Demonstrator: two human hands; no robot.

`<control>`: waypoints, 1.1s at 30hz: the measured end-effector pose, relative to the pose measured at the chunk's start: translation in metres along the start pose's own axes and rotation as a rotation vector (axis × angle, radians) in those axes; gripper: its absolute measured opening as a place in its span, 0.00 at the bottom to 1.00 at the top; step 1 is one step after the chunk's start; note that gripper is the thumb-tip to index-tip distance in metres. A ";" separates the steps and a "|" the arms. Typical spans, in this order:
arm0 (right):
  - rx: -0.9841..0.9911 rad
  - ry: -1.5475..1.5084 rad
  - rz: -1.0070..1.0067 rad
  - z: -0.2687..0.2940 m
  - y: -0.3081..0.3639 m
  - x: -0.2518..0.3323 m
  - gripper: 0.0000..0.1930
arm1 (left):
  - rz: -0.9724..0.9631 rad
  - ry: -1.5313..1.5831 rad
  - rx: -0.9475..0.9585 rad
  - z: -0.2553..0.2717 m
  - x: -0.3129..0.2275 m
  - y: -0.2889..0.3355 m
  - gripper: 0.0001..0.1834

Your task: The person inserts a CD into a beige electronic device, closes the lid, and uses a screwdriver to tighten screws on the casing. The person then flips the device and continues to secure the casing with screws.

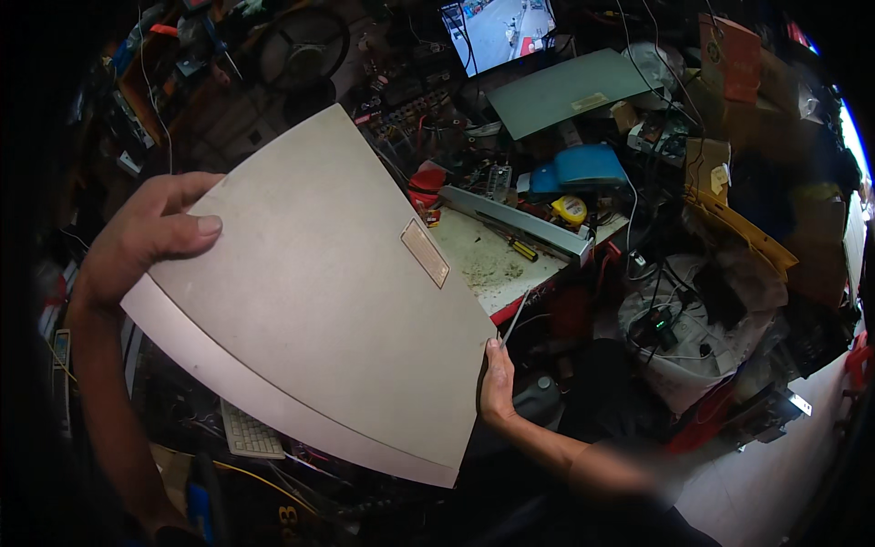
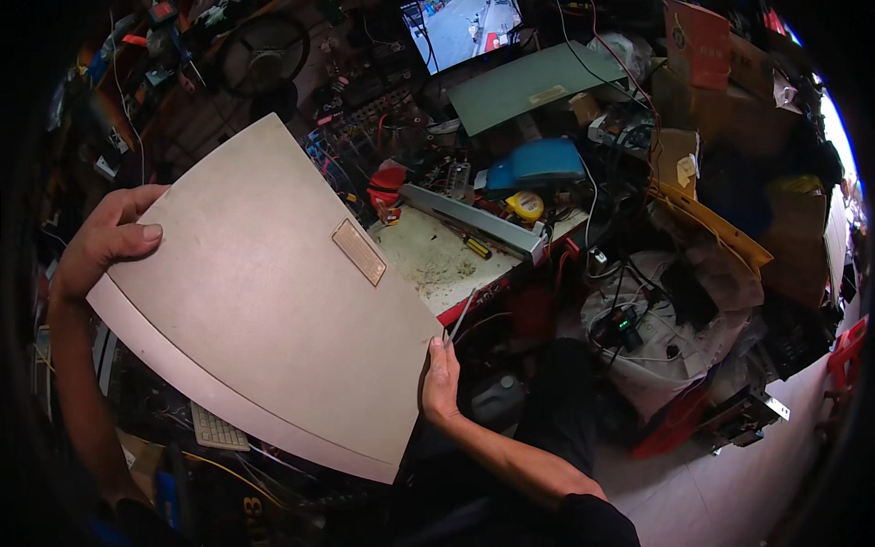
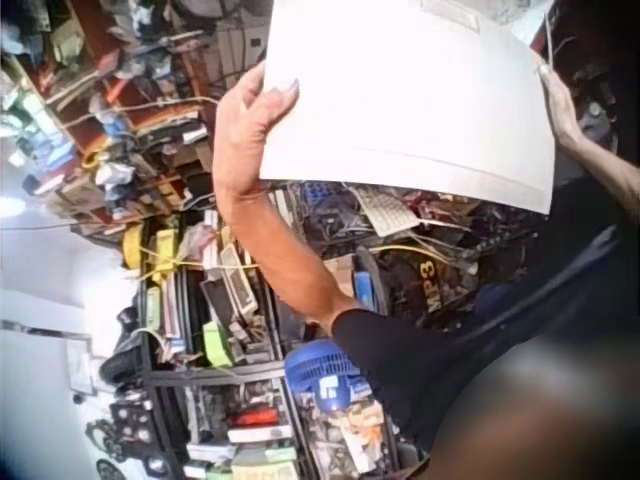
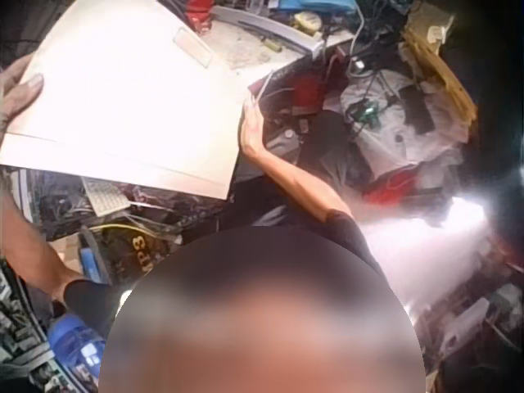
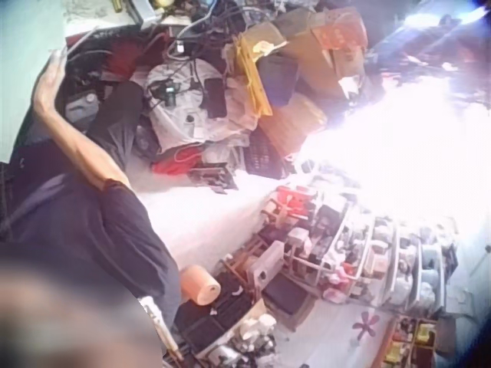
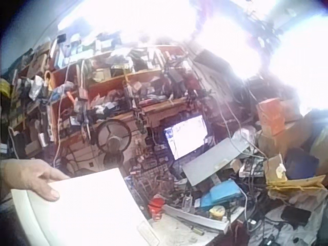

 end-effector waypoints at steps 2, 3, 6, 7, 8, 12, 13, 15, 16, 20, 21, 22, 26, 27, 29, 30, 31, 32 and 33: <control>-0.023 0.000 0.015 0.003 0.000 0.002 0.20 | 0.016 0.013 0.005 0.003 0.006 0.003 0.49; -0.021 -0.017 0.016 0.006 0.000 0.005 0.20 | 0.005 0.037 -0.002 0.005 0.013 0.005 0.49; -0.064 0.012 0.033 0.031 0.000 0.033 0.21 | 0.037 0.268 0.052 -0.007 0.067 0.015 0.43; -0.082 0.019 0.007 0.042 0.004 0.045 0.23 | 0.079 0.351 0.090 -0.016 0.094 0.015 0.40; -0.096 0.015 -0.024 0.055 0.009 0.060 0.24 | 0.102 0.450 0.134 -0.029 0.121 0.015 0.37; -0.071 0.166 -0.029 0.082 0.040 0.126 0.25 | 0.484 0.562 0.100 -0.106 0.249 0.008 0.28; -0.075 0.185 -0.073 0.087 0.047 0.137 0.25 | 0.520 0.674 0.212 -0.140 0.265 0.005 0.27; -0.077 0.256 -0.159 0.095 0.055 0.160 0.24 | 0.561 0.773 0.355 -0.190 0.285 0.003 0.26; -0.078 0.296 -0.160 0.098 0.059 0.175 0.24 | 0.532 0.802 0.421 -0.215 0.287 0.001 0.27; -0.099 0.402 -0.100 0.096 0.063 0.222 0.24 | 0.519 0.921 0.579 -0.280 0.281 -0.011 0.29; -0.091 0.422 -0.036 0.095 0.063 0.237 0.23 | 0.474 0.948 0.608 -0.292 0.274 -0.017 0.30; -0.100 0.447 -0.008 0.095 0.064 0.247 0.23 | 0.428 0.976 0.636 -0.305 0.267 -0.023 0.31; -0.143 0.411 0.059 0.099 0.074 0.269 0.18 | 0.347 0.866 0.616 -0.342 0.254 -0.066 0.34; -0.224 0.412 0.107 0.106 0.077 0.275 0.17 | 0.349 0.799 0.581 -0.347 0.254 -0.077 0.34; -0.172 0.344 -0.035 0.108 0.080 0.266 0.20 | 0.244 0.794 0.657 -0.354 0.239 -0.102 0.31; -0.146 0.311 -0.106 0.109 0.081 0.263 0.21 | 0.216 0.780 0.703 -0.356 0.232 -0.117 0.30; -0.181 0.285 -0.108 0.112 0.084 0.260 0.22 | 0.209 0.722 0.644 -0.355 0.230 -0.133 0.28; -0.123 0.230 -0.213 0.110 0.086 0.251 0.22 | 0.202 0.686 0.621 -0.355 0.226 -0.149 0.27; -0.065 0.178 -0.324 0.107 0.091 0.240 0.22 | 0.118 0.538 0.587 -0.352 0.221 -0.167 0.26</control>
Point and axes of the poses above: each hand's wrist, its own y-axis away from the middle knuckle, its own z-axis out of the back of the hand, x = y × z, the point moved 8 cm from there along -y, towards the middle knuckle
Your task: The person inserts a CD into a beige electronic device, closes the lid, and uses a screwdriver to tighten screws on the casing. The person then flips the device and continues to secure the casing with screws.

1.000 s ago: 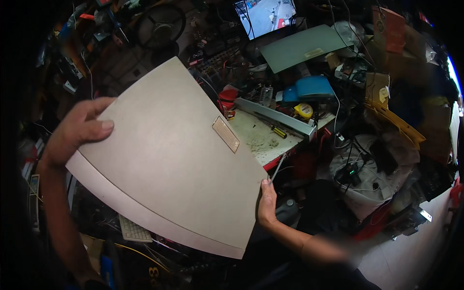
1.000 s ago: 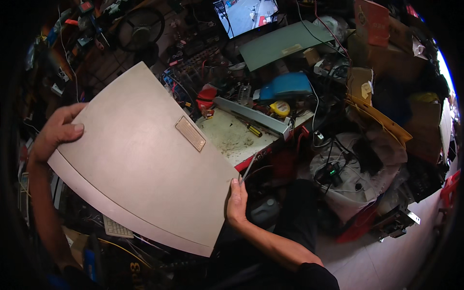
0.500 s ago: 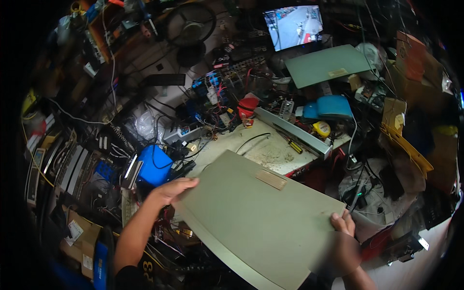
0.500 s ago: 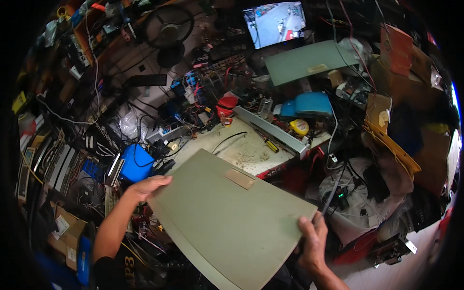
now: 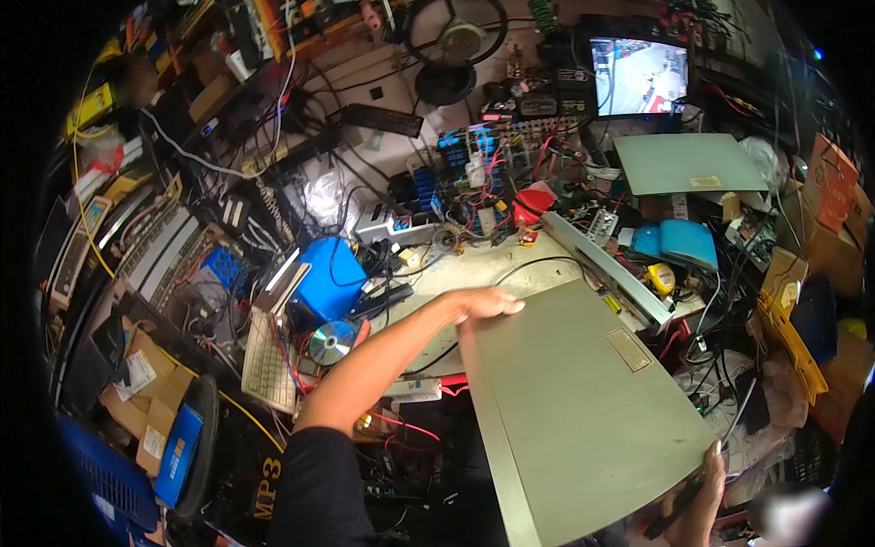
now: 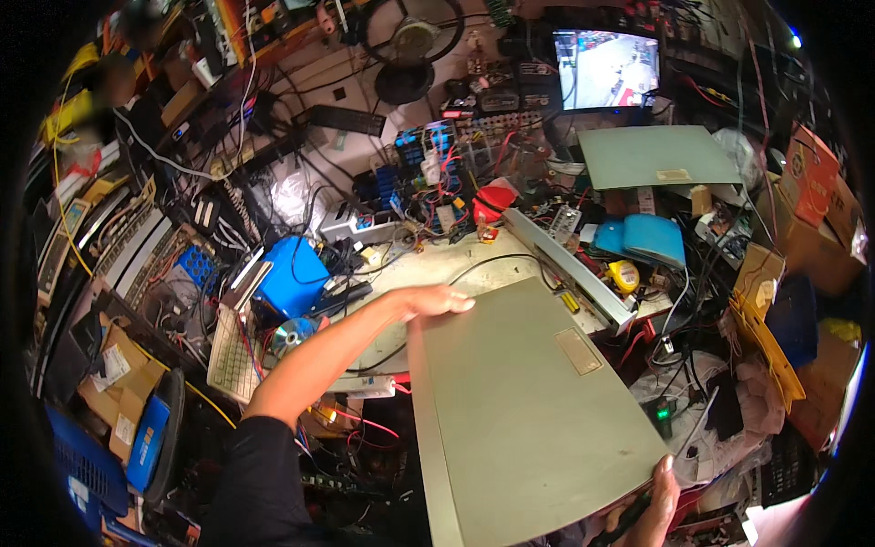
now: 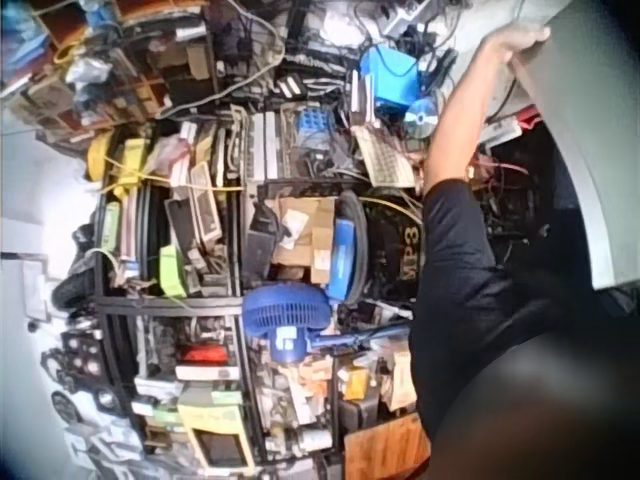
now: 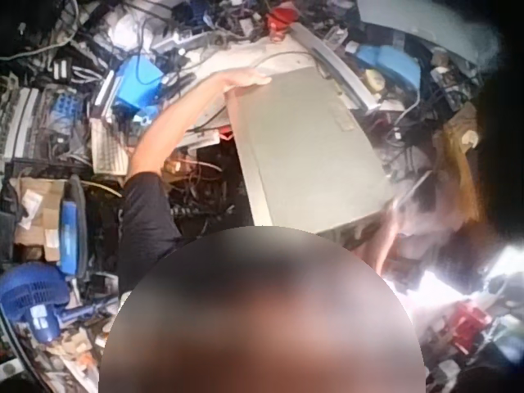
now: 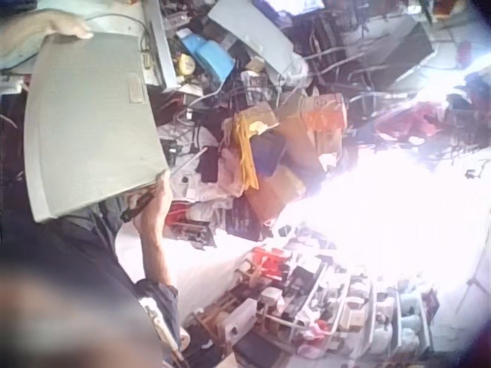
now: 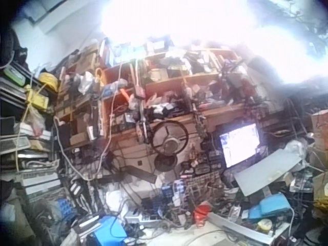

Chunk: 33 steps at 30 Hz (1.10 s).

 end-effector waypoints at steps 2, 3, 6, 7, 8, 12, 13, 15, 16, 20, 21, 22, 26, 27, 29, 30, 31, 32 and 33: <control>-0.273 0.057 -0.062 0.021 0.008 -0.015 0.23 | 0.004 -0.185 -0.011 0.009 -0.012 -0.024 0.27; -0.063 0.007 -0.084 0.003 0.011 -0.023 0.21 | -0.041 -0.163 -0.015 0.011 -0.019 -0.033 0.29; -0.059 0.099 -0.096 -0.003 0.018 -0.045 0.18 | -0.010 -0.118 -0.017 0.022 -0.024 -0.054 0.28; -0.006 0.121 -0.094 -0.009 0.020 -0.051 0.18 | 0.017 -0.044 0.025 0.022 -0.023 -0.059 0.27; -0.067 0.137 -0.106 -0.006 0.022 -0.057 0.18 | -0.003 -0.080 0.003 0.027 -0.025 -0.063 0.25; 0.081 0.098 -0.137 -0.025 0.026 -0.077 0.18 | -0.156 -0.137 -0.029 0.034 -0.032 -0.069 0.19; 0.101 0.085 -0.136 -0.029 0.027 -0.081 0.18 | -0.164 -0.125 -0.080 0.035 -0.029 -0.068 0.19; 0.115 0.099 -0.139 -0.032 0.030 -0.089 0.19 | -0.273 -0.177 -0.225 0.034 -0.025 -0.059 0.19; 0.107 0.122 -0.133 -0.031 0.030 -0.092 0.19 | -0.345 -0.287 -0.334 0.034 -0.026 -0.052 0.19; 0.105 0.199 -0.174 -0.023 0.023 -0.106 0.23 | -0.454 -0.380 -0.545 0.043 -0.024 -0.020 0.16; 0.113 0.201 -0.200 -0.021 0.021 -0.110 0.25 | -0.439 -0.548 -0.690 0.050 -0.026 -0.004 0.15; 0.103 0.170 -0.303 -0.017 0.022 -0.119 0.27 | -0.408 -0.589 -0.772 0.056 -0.022 0.016 0.16; 0.242 0.154 -0.400 -0.028 0.024 -0.132 0.33 | -0.139 -0.304 -0.835 0.034 0.025 0.128 0.25; 0.280 0.166 -0.363 -0.034 0.024 -0.130 0.34 | 0.019 -0.217 -0.750 0.014 0.046 0.155 0.27; 0.371 0.190 -0.291 -0.048 0.025 -0.123 0.36 | 0.057 0.091 -0.606 -0.042 0.067 0.205 0.33; 0.359 0.172 -0.318 -0.050 0.027 -0.122 0.37 | 0.057 0.247 -0.562 -0.065 0.071 0.224 0.36; 0.379 0.208 -0.291 -0.055 0.028 -0.119 0.37 | 0.092 0.420 -0.505 -0.089 0.076 0.235 0.40; 0.395 0.249 -0.261 -0.060 0.030 -0.115 0.36 | 0.080 0.511 -0.470 -0.104 0.075 0.239 0.41; 0.407 0.292 -0.227 -0.064 0.033 -0.111 0.36 | 0.063 0.614 -0.422 -0.116 0.073 0.239 0.43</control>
Point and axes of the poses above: each hand's wrist, its own y-axis away from the middle knuckle, its own z-axis out of the back of the hand, x = y × z, the point moved 8 cm from there along -y, towards the middle knuckle
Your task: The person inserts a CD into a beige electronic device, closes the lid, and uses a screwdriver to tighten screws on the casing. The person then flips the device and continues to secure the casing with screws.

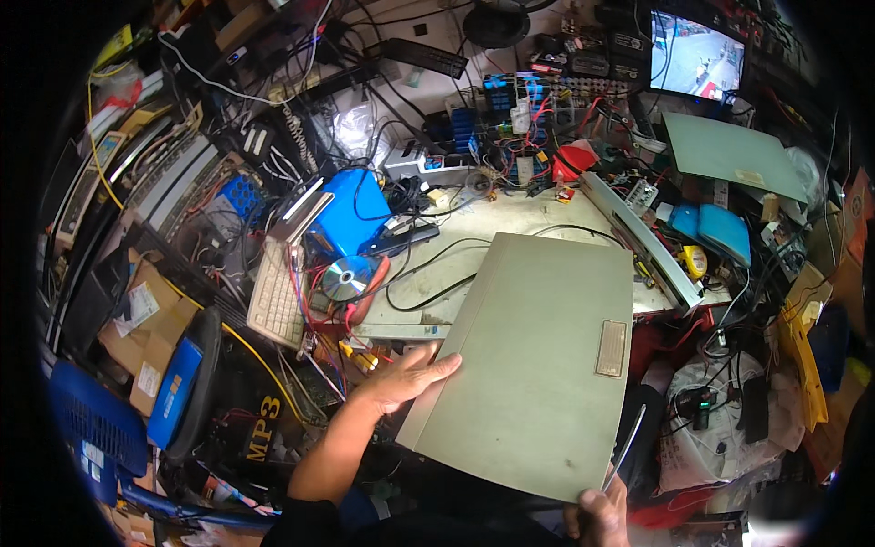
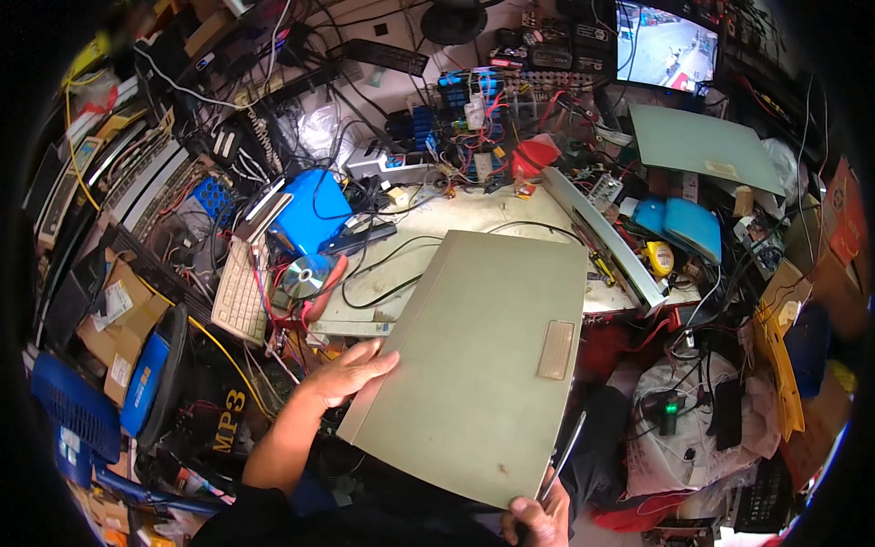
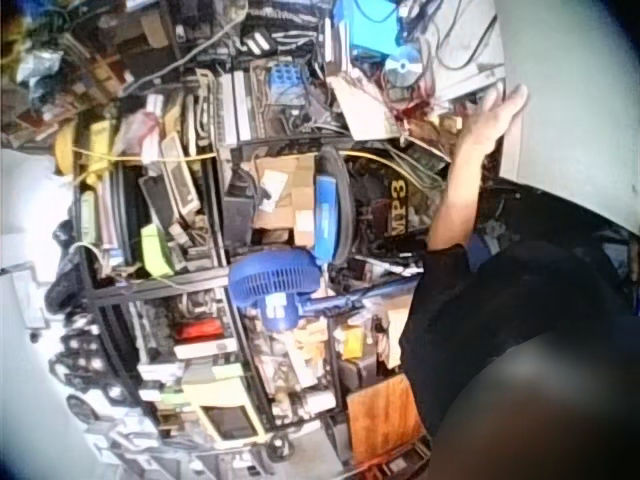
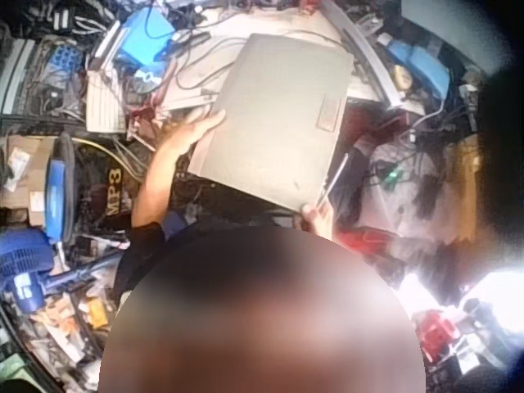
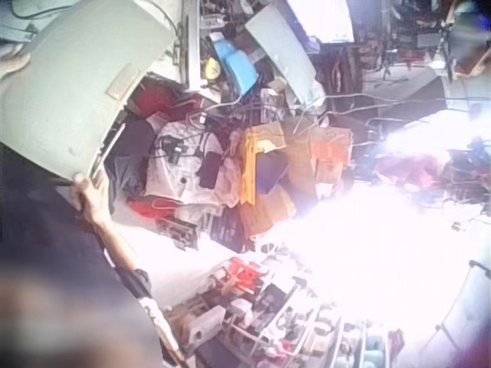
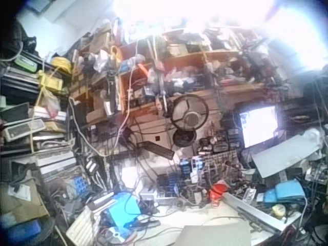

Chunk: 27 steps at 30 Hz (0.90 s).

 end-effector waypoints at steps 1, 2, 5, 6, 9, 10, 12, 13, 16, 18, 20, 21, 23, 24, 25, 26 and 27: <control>0.004 0.049 0.021 -0.005 0.004 0.003 0.33 | 0.009 0.091 -0.014 -0.008 0.005 0.006 0.41; 0.000 0.055 -0.017 -0.010 0.007 0.001 0.33 | 0.042 0.117 -0.015 -0.012 0.008 0.005 0.40; 0.051 0.065 0.153 -0.034 0.020 0.011 0.39 | -0.021 0.183 0.091 -0.028 0.004 -0.005 0.36; 0.091 0.080 0.138 -0.042 0.025 0.011 0.41 | -0.056 0.154 0.121 -0.029 0.002 -0.006 0.35; 0.089 0.160 0.134 -0.055 0.031 0.009 0.39 | -0.037 0.018 0.091 -0.017 0.003 -0.012 0.37; 0.097 0.160 0.107 -0.058 0.032 0.006 0.37 | -0.004 -0.003 0.098 -0.011 0.003 -0.016 0.40; 0.088 0.159 0.092 -0.067 0.029 0.004 0.32 | 0.063 -0.141 0.027 0.003 0.004 -0.028 0.46; 0.072 0.159 0.107 -0.072 0.026 0.003 0.28 | 0.040 -0.146 0.043 0.006 0.000 -0.032 0.47; 0.057 0.227 0.082 -0.087 0.013 0.000 0.18 | -0.039 -0.146 0.166 0.013 -0.016 -0.057 0.49; 0.056 0.248 0.058 -0.098 -0.001 -0.002 0.18 | -0.070 -0.467 -0.130 0.038 -0.024 -0.076 0.57; -0.032 0.202 0.011 -0.102 -0.019 -0.008 0.18 | -0.053 -0.376 0.068 0.041 -0.031 -0.101 0.64; -0.030 0.194 -0.012 -0.106 -0.026 -0.010 0.16 | -0.093 -0.499 0.040 0.046 -0.038 -0.114 0.65; -0.034 0.191 -0.011 -0.116 -0.042 -0.015 0.17 | -0.257 -0.786 -0.076 0.058 -0.062 -0.139 0.61; -0.037 0.200 0.012 -0.123 -0.053 -0.020 0.18 | -0.198 -0.943 0.018 0.065 -0.068 -0.158 0.54; -0.041 0.207 0.034 -0.129 -0.061 -0.023 0.20 | -0.215 -1.038 -0.016 0.075 -0.075 -0.170 0.47; -0.035 0.178 0.047 -0.134 -0.068 -0.027 0.20 | -0.284 -0.993 -0.067 0.088 -0.085 -0.178 0.42; -0.028 0.149 0.063 -0.137 -0.076 -0.030 0.20 | -0.455 -1.105 -0.086 0.097 -0.105 -0.185 0.35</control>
Point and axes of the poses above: each hand's wrist, its own y-axis away from the middle knuckle, its own z-axis out of the back of the hand, x = y × z, the point moved 8 cm from there along -y, towards the middle knuckle
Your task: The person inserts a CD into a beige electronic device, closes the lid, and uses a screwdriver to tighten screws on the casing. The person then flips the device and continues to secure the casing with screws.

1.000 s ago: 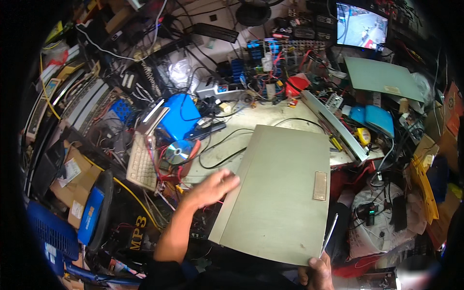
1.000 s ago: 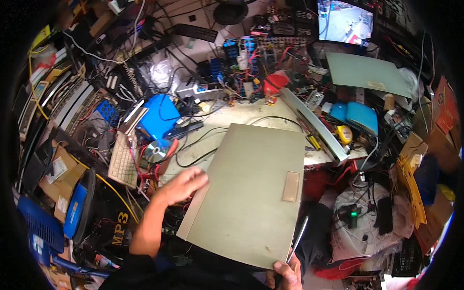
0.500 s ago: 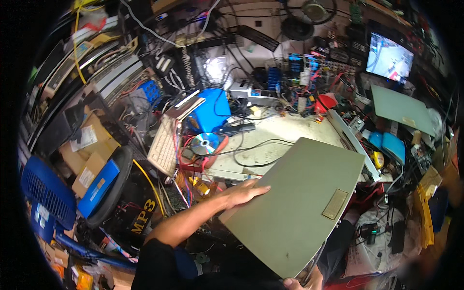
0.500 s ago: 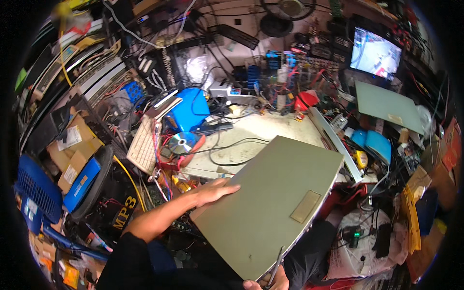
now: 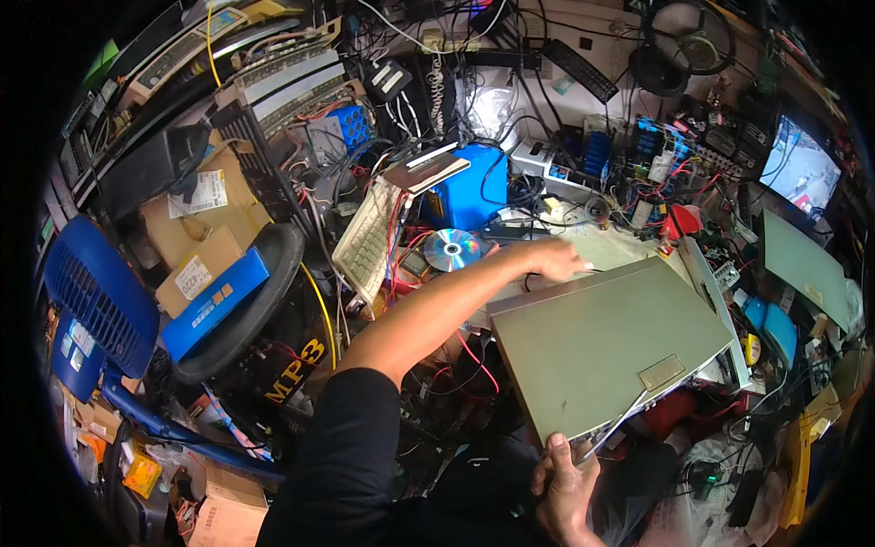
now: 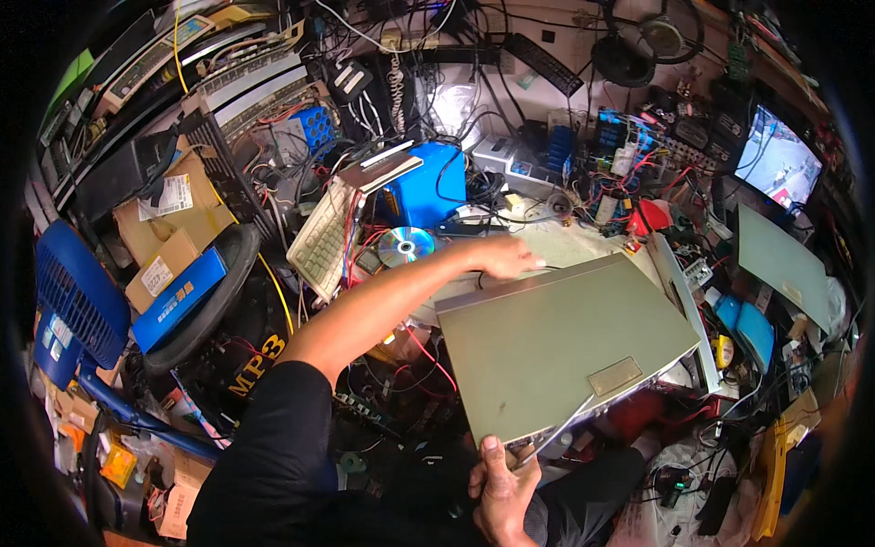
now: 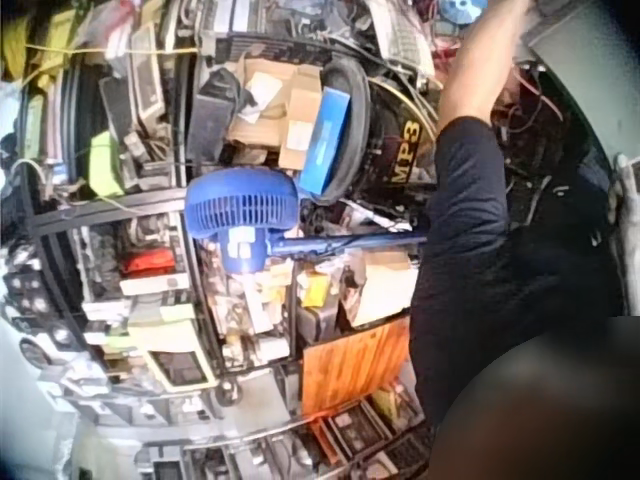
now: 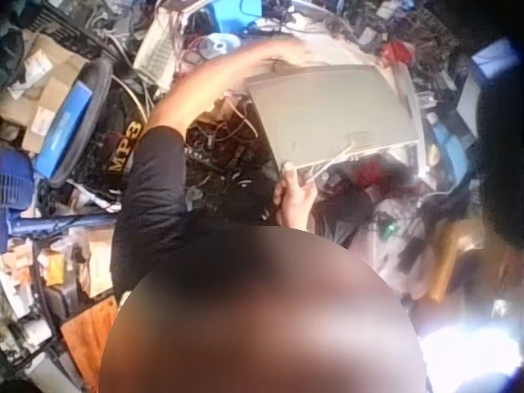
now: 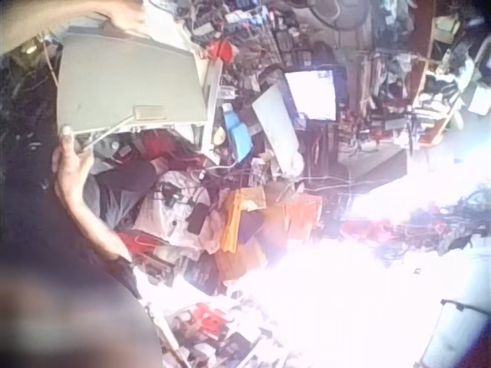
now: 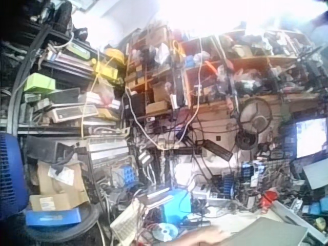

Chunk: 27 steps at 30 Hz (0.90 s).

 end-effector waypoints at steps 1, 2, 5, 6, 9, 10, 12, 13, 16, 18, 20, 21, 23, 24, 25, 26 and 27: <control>0.024 -0.045 0.038 -0.005 -0.007 0.000 0.20 | 0.012 -0.058 0.005 0.013 0.016 -0.008 0.26; 0.006 -0.051 0.033 -0.006 -0.015 -0.004 0.21 | 0.031 -0.081 -0.059 0.028 0.034 -0.009 0.18; -0.007 -0.129 0.024 -0.005 -0.033 -0.010 0.21 | 0.177 -0.139 -0.022 0.044 0.081 0.003 0.12; -0.032 -0.124 -0.003 -0.001 -0.036 -0.013 0.19 | 0.238 -0.070 0.038 0.039 0.094 0.014 0.13; -0.073 -0.087 -0.020 0.014 -0.042 -0.013 0.17 | 0.133 -0.211 -0.023 0.033 0.086 0.045 0.11; -0.073 -0.070 -0.014 0.019 -0.043 -0.010 0.17 | 0.152 -0.103 -0.136 0.036 0.080 0.052 0.10; -0.034 -0.036 -0.037 0.028 -0.046 -0.007 0.18 | 0.236 0.114 -0.181 0.026 0.068 0.061 0.21; -0.017 -0.029 -0.042 0.033 -0.047 -0.004 0.19 | 0.264 0.265 -0.156 0.015 0.059 0.066 0.25; 0.033 0.034 -0.112 0.035 -0.053 -0.001 0.24 | 0.296 0.377 0.135 -0.023 0.023 0.061 0.33; 0.067 0.116 -0.144 0.036 -0.053 0.005 0.28 | 0.346 0.492 0.124 -0.023 0.013 0.059 0.36; 0.082 0.058 -0.109 0.037 -0.048 0.018 0.27 | 0.406 0.627 0.139 -0.022 0.010 0.056 0.36; 0.096 0.012 -0.062 0.037 -0.046 0.028 0.27 | 0.423 0.731 0.154 -0.022 0.008 0.056 0.35; 0.115 -0.010 -0.170 0.043 -0.037 0.027 0.28 | 0.277 0.871 0.371 -0.025 -0.012 0.052 0.34; 0.142 -0.077 -0.171 0.041 -0.033 0.028 0.29 | 0.222 0.895 0.358 -0.019 -0.018 0.052 0.32; 0.184 -0.163 -0.136 0.039 -0.030 0.029 0.29 | 0.251 0.878 0.346 -0.013 -0.020 0.051 0.31; 0.201 -0.167 -0.147 0.041 -0.028 0.026 0.30 | 0.329 0.855 0.355 -0.007 -0.019 0.056 0.30; 0.224 -0.182 -0.148 0.043 -0.027 0.022 0.30 | 0.246 0.754 0.300 0.008 -0.031 0.053 0.33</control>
Point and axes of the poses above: each hand's wrist, its own y-axis away from the middle knuckle, its own z-axis out of the back of the hand, x = y × z, the point moved 8 cm from there along -y, towards the middle knuckle
